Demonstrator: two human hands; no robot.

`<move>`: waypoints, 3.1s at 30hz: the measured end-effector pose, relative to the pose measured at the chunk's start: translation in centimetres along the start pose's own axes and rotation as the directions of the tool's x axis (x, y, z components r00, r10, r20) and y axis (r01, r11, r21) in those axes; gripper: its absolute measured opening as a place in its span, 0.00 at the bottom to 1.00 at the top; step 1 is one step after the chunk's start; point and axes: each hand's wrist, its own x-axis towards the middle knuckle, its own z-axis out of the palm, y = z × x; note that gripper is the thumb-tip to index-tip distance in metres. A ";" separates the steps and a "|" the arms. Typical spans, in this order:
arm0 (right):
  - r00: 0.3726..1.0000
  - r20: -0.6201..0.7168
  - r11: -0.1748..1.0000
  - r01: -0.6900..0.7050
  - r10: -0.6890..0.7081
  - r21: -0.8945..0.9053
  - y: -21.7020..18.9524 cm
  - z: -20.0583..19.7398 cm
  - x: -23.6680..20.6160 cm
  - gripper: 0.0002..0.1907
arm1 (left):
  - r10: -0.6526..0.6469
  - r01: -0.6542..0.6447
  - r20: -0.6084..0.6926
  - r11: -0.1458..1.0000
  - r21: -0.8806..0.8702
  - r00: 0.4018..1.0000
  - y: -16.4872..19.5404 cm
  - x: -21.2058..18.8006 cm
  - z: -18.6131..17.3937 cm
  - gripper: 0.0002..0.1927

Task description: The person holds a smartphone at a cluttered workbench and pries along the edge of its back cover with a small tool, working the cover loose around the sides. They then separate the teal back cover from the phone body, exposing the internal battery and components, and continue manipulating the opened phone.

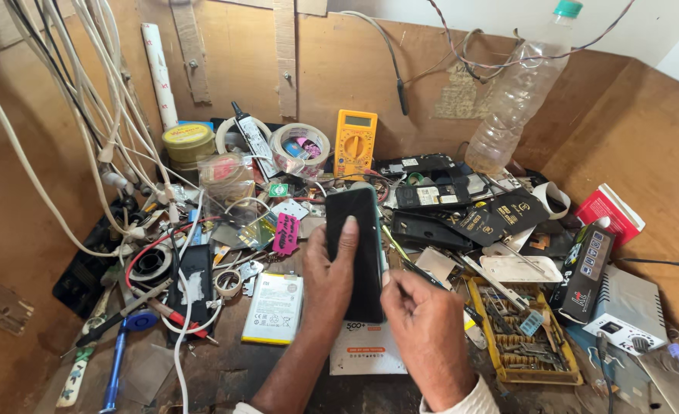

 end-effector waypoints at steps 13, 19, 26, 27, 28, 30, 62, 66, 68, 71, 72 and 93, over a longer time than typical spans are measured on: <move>0.994 -0.065 0.996 0.080 -0.083 -0.048 -1.3 1.2 3.8 0.11 | -0.015 0.020 -0.038 0.994 0.110 0.999 0.7 0.3 -0.4 0.21; 0.998 -0.059 1.000 -0.003 0.003 0.011 -0.9 1.7 5.4 0.12 | 0.026 -0.016 -0.058 0.984 0.176 0.998 0.7 0.6 -0.7 0.22; 0.979 0.033 0.966 0.194 -0.202 0.169 -0.5 1.2 7.8 0.24 | -0.072 0.075 -0.025 0.985 0.156 0.997 1.5 0.8 -0.7 0.22; 0.973 0.055 0.956 0.209 -0.224 0.206 -0.5 1.1 8.1 0.26 | -0.090 0.091 -0.013 0.988 0.126 0.996 1.6 0.8 -0.7 0.22; 0.966 0.078 0.945 0.220 -0.244 0.241 -0.5 1.0 8.2 0.27 | -0.088 0.089 -0.017 0.988 0.129 0.996 1.7 0.7 -0.7 0.22; 0.958 0.098 0.940 0.238 -0.268 0.243 -0.5 0.8 8.6 0.24 | -0.080 0.083 -0.024 0.987 0.135 0.996 1.8 0.8 -0.7 0.22; 0.985 0.170 0.895 -0.054 -0.024 0.442 0.4 -0.3 9.8 0.12 | -0.024 0.006 0.094 0.983 0.182 0.995 1.6 -0.8 -0.7 0.34; 0.980 0.200 0.882 -0.082 -0.015 0.465 0.3 -1.2 9.0 0.13 | -0.026 0.002 0.117 0.981 0.194 0.993 1.7 -1.2 -0.6 0.33; 0.981 0.193 0.882 -0.069 -0.025 0.466 0.3 -1.4 8.9 0.13 | -0.014 -0.006 0.121 0.987 0.161 0.993 1.8 -1.4 -0.5 0.34; 0.984 0.178 0.878 -0.061 -0.027 0.474 0.6 -1.7 8.5 0.13 | -0.023 0.004 0.134 0.990 0.143 0.991 2.2 -1.9 -0.3 0.34; 0.983 0.180 0.874 -0.064 -0.027 0.482 0.7 -1.8 8.4 0.13 | -0.028 0.008 0.136 0.990 0.142 0.990 2.4 -2.0 -0.3 0.34; 0.901 0.243 0.886 -0.411 0.358 0.216 3.8 -3.6 -4.1 0.22 | -0.071 0.074 -0.022 0.928 0.365 0.997 4.2 -3.9 0.1 0.46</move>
